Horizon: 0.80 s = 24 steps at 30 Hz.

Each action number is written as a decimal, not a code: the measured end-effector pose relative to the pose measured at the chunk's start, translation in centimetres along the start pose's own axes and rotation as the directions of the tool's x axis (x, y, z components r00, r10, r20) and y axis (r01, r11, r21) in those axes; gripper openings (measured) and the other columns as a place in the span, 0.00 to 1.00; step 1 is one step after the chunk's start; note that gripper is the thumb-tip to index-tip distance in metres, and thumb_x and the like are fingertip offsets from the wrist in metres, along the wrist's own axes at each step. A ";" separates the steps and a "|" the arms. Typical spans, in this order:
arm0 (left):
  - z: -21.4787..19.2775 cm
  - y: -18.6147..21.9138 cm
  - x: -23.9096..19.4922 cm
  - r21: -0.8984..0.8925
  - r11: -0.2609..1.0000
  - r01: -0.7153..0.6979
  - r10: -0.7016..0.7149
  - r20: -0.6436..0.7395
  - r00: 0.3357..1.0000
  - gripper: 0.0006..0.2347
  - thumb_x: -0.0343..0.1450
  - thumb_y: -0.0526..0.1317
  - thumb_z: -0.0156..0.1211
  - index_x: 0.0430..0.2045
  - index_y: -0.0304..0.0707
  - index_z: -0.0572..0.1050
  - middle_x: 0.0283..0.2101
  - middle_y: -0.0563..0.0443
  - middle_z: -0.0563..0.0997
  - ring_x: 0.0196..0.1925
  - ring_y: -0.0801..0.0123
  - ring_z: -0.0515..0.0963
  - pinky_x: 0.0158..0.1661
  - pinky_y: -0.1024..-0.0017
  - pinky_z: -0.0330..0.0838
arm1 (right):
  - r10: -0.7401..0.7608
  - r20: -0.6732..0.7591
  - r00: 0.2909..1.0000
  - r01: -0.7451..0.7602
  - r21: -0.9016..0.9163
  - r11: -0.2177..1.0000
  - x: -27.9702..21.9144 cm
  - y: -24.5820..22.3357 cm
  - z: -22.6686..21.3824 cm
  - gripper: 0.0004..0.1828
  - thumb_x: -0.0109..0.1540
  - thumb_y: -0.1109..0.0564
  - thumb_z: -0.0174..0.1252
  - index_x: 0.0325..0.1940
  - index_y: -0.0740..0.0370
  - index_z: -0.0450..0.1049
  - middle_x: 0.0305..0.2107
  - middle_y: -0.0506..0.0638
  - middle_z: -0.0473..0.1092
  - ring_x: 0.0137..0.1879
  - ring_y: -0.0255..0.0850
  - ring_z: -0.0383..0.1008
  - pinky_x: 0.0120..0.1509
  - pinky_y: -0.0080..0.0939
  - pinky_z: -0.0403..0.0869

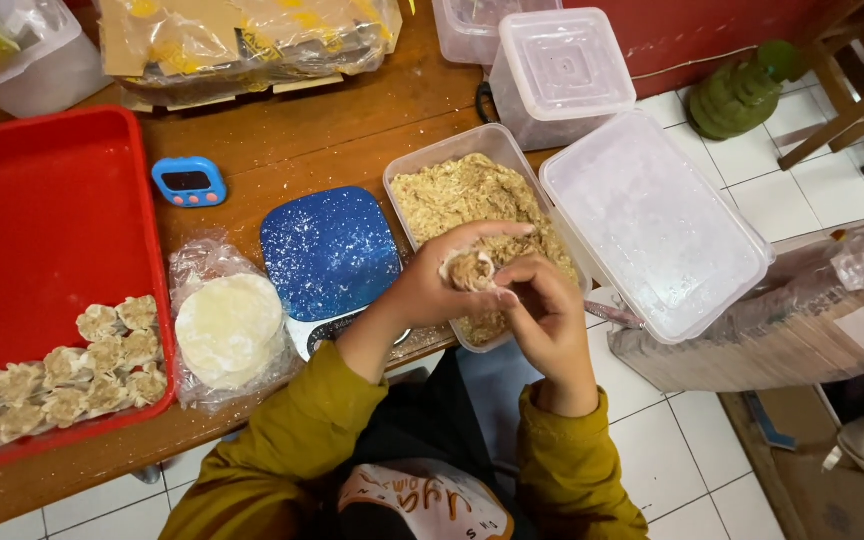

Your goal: The person repeatedly scoops filling from a container with a fork, places it onto round wrappers, weighs each filled wrapper on a digital scale, folds and seals the dumplings, and places them into a red tray. The process is repeated multiple times throughout the clip.

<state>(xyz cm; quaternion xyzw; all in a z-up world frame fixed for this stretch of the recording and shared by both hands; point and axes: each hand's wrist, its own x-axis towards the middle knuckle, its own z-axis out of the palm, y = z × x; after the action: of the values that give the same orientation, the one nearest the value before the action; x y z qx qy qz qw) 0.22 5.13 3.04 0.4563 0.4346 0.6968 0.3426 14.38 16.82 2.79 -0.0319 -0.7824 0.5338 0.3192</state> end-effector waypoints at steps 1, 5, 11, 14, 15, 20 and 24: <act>0.0 -0.3 0.0 0.001 1.000 0.001 -0.001 0.002 1.000 0.33 0.63 0.46 0.75 0.60 0.27 0.68 0.59 0.27 0.74 0.56 0.43 0.79 0.57 0.53 0.76 | 0.000 -0.002 1.000 0.000 0.000 1.000 -0.1 -0.2 0.0 0.09 0.64 0.58 0.60 0.40 0.69 0.76 0.30 0.57 0.71 0.36 0.43 0.74 0.43 0.42 0.74; 0.3 -0.7 0.1 -0.035 0.999 -0.021 0.021 -0.006 1.000 0.34 0.62 0.44 0.78 0.60 0.29 0.68 0.60 0.31 0.74 0.59 0.45 0.78 0.59 0.51 0.73 | 0.072 -0.032 0.997 -0.068 0.100 0.993 -0.2 -0.8 0.3 0.11 0.64 0.59 0.60 0.47 0.71 0.74 0.33 0.56 0.70 0.40 0.40 0.71 0.48 0.43 0.74; 0.0 -0.4 0.0 0.030 1.000 -0.001 0.000 0.033 0.999 0.35 0.63 0.48 0.76 0.61 0.32 0.68 0.60 0.32 0.74 0.59 0.45 0.77 0.59 0.50 0.72 | 0.061 -0.007 0.998 -0.060 0.081 0.995 -0.4 -0.1 -0.2 0.10 0.64 0.58 0.59 0.45 0.69 0.74 0.35 0.57 0.73 0.40 0.43 0.75 0.47 0.42 0.75; 0.2 -0.3 -0.2 0.013 1.000 -0.003 0.003 0.049 0.999 0.34 0.63 0.47 0.77 0.61 0.32 0.68 0.59 0.31 0.75 0.59 0.44 0.77 0.60 0.49 0.71 | 0.107 -0.004 0.994 -0.105 0.136 0.985 -0.2 -0.9 0.3 0.11 0.64 0.62 0.58 0.49 0.70 0.73 0.35 0.57 0.72 0.41 0.41 0.74 0.48 0.43 0.75; 0.3 -0.1 -0.3 0.019 1.000 0.016 -0.018 0.083 0.996 0.33 0.63 0.45 0.77 0.61 0.32 0.68 0.57 0.31 0.77 0.59 0.43 0.78 0.59 0.49 0.72 | 0.095 0.016 0.995 -0.096 0.132 0.987 0.0 -1.3 0.6 0.13 0.65 0.61 0.58 0.51 0.71 0.73 0.34 0.56 0.71 0.43 0.40 0.71 0.49 0.45 0.74; 0.1 -0.1 -0.1 0.045 0.999 -0.017 0.014 0.067 0.998 0.33 0.62 0.48 0.76 0.60 0.32 0.69 0.58 0.32 0.76 0.59 0.45 0.77 0.59 0.48 0.71 | 0.028 0.025 0.999 -0.030 0.085 0.996 -0.6 0.6 -0.3 0.13 0.63 0.55 0.62 0.43 0.70 0.76 0.34 0.57 0.71 0.41 0.42 0.71 0.48 0.43 0.71; 0.2 0.3 -0.3 -0.040 0.999 0.021 -0.018 0.087 0.996 0.33 0.61 0.47 0.78 0.59 0.32 0.70 0.58 0.34 0.77 0.59 0.49 0.78 0.62 0.49 0.69 | 0.091 0.028 0.995 -0.094 0.118 0.989 -0.1 -1.5 0.3 0.15 0.64 0.60 0.60 0.53 0.70 0.74 0.34 0.55 0.70 0.42 0.40 0.69 0.50 0.42 0.73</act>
<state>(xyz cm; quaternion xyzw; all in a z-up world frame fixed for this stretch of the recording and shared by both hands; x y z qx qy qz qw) 0.52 4.79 3.29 0.4748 0.4095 0.6817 0.3771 14.77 15.92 4.00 -0.0427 -0.7503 0.5943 0.2865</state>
